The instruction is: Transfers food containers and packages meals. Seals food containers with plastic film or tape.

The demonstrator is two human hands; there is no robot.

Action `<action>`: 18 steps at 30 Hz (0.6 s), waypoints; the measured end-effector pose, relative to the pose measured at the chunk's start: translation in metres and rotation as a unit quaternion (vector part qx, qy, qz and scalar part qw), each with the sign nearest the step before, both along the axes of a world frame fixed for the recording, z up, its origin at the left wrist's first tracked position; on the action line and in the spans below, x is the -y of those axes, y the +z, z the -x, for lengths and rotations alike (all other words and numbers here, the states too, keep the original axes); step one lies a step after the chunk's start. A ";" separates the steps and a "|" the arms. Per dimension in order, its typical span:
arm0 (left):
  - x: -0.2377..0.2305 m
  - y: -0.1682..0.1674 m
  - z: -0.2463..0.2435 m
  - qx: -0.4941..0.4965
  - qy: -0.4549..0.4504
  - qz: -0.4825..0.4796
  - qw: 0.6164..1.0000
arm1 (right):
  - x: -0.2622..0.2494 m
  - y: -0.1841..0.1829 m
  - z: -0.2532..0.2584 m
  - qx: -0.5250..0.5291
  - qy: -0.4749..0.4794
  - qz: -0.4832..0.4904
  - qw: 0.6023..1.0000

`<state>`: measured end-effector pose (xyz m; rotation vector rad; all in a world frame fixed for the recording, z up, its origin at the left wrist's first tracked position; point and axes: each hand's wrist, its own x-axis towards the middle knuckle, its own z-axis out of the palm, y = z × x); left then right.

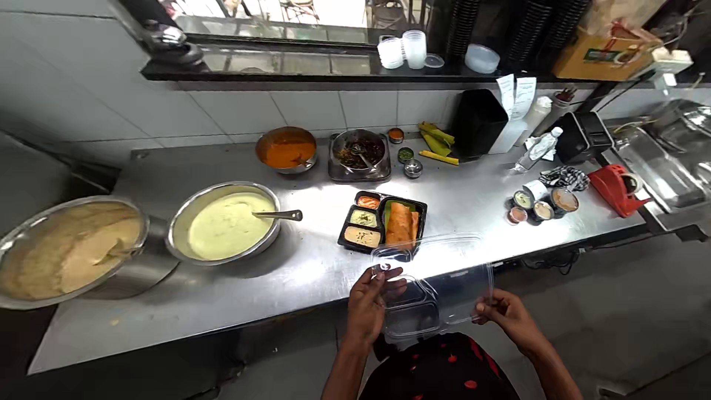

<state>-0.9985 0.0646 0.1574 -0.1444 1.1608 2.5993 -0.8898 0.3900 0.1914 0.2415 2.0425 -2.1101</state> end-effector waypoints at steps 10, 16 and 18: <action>-0.004 -0.007 0.040 -0.080 0.051 0.318 0.943 | -0.006 -0.009 0.131 0.024 0.025 -0.034 0.999; 0.005 0.005 0.156 -0.184 0.143 0.677 0.698 | 0.047 -0.048 0.233 -0.063 -0.044 -0.154 0.985; 0.005 -0.007 0.191 -0.185 0.122 0.704 0.675 | 0.055 -0.064 0.269 -0.087 -0.072 -0.249 0.962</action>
